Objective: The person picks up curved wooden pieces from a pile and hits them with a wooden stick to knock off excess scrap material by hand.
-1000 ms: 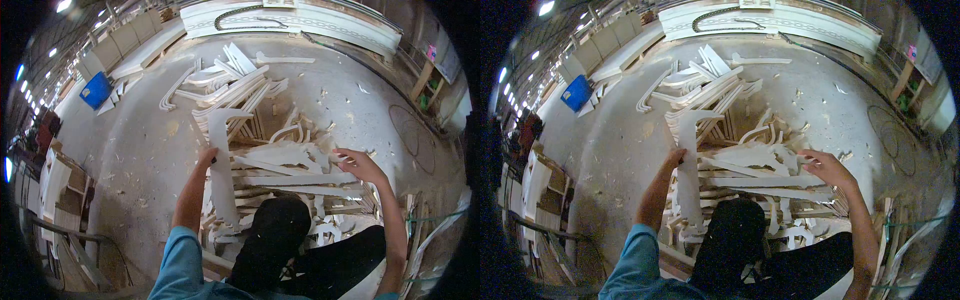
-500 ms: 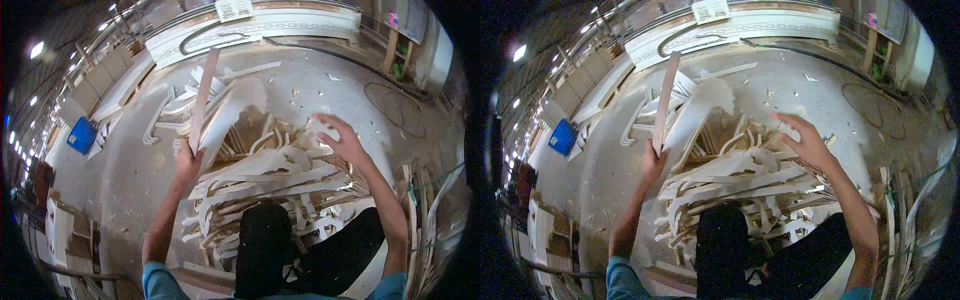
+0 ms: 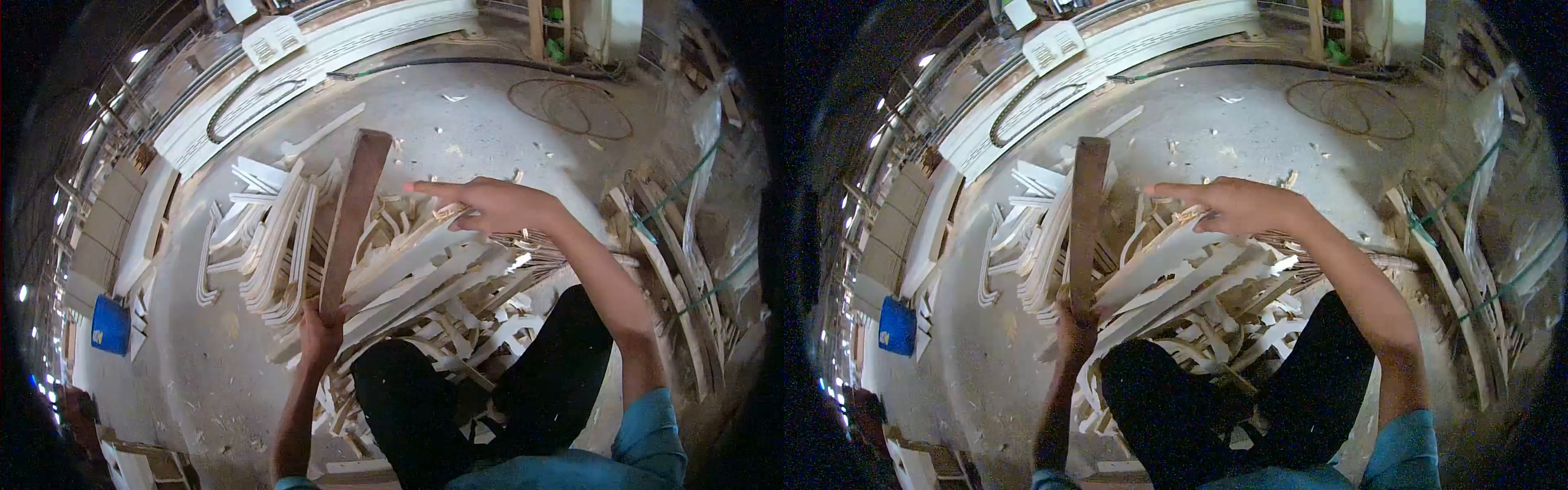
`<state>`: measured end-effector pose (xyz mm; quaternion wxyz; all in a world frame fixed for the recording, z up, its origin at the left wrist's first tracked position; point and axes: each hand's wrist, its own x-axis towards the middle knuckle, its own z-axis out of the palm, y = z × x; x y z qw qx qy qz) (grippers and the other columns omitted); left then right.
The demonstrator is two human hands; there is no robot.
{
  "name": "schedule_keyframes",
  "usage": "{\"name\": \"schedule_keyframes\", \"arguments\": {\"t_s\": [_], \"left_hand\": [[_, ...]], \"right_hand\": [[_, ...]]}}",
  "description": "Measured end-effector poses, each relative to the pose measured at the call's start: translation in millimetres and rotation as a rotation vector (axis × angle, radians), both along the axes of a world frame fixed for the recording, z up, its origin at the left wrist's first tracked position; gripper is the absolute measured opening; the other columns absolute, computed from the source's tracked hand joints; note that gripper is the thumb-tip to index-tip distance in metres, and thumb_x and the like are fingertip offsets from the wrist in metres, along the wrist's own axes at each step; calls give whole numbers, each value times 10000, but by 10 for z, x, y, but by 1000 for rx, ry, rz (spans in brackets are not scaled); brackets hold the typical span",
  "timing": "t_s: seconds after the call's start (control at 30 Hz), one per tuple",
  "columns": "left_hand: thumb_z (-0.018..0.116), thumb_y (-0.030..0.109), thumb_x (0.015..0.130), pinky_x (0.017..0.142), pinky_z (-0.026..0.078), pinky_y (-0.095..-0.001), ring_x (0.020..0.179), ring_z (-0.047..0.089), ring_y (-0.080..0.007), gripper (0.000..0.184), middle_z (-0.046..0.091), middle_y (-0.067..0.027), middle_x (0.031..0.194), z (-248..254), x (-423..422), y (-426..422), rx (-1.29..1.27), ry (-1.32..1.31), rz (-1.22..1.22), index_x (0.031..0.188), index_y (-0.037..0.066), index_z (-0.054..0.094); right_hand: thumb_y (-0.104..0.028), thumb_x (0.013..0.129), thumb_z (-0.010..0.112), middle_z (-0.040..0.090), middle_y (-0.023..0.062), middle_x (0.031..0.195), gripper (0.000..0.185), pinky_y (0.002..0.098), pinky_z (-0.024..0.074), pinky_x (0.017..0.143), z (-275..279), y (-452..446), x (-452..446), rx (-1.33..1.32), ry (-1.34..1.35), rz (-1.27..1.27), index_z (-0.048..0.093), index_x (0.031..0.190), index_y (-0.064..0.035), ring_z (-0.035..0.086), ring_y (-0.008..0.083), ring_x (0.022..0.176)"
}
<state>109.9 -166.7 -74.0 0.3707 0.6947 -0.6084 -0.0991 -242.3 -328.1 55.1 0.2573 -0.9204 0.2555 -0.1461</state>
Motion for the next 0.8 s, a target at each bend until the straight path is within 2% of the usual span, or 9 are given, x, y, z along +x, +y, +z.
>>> {"name": "schedule_keyframes", "arguments": {"t_s": [0.13,0.2,0.3,0.33,0.37,0.43,0.53,0.63,0.8], "left_hand": [[778,222,854,701,507,-482,817,672,-405,418,686,-198,864,-187,-18,-40,-39,-7,-15,1096,24,501],[780,226,852,700,506,-474,803,672,-388,411,685,-185,857,-296,-17,-49,-33,46,-2,1086,31,505],[784,239,852,709,505,-454,775,661,-356,404,673,-169,843,-464,23,-38,-14,83,14,1076,43,512],[782,239,855,719,504,-444,782,656,-340,397,671,-165,860,-485,16,-32,6,92,34,1074,42,515],[779,238,858,730,503,-435,790,651,-323,391,669,-160,877,-509,8,-19,28,102,54,1072,41,518],[776,232,862,737,502,-429,812,651,-311,388,670,-158,902,-521,-44,12,51,106,63,1076,38,516],[766,214,869,751,502,-416,846,651,-291,376,670,-152,937,-334,-235,-12,178,106,152,1078,33,510],[750,194,877,760,503,-404,857,648,-279,361,664,-145,933,-464,-188,-35,214,172,149,1081,30,501],[754,197,862,743,511,-420,850,673,-301,371,684,-160,927,-704,-17,-85,119,96,132,1073,35,496]], "right_hand": [[-23,860,672,646,133,1276,906,464,528,852,-71,33,111,76,-31,-103,207,1566,-351,668,347,1053],[-43,853,685,688,98,1181,896,467,533,786,-212,-6,177,-118,-14,-153,231,1558,-361,687,356,906],[-51,841,701,688,79,1162,909,457,539,721,-532,-113,250,-255,-99,-121,233,1558,-357,677,351,839],[-96,830,723,713,103,1037,917,444,549,664,-619,-142,270,-274,-116,-128,231,1560,-355,681,340,776],[-96,830,723,713,103,1037,917,444,549,664,-712,-159,292,-271,-112,-134,231,1560,-355,681,340,776],[-170,849,707,707,104,836,941,435,555,598,-871,-170,321,-356,4,-235,151,1555,-448,685,334,703],[-188,852,695,679,103,752,919,440,547,557,-999,-176,338,-404,-65,-261,159,1564,-414,677,320,660],[-193,848,699,687,102,764,864,417,541,554,-975,-145,338,-458,-35,-287,232,1563,-328,663,315,627],[-234,852,700,679,122,954,866,411,551,566,-1035,-88,391,-691,-92,-321,219,1571,-278,661,296,820]]}}
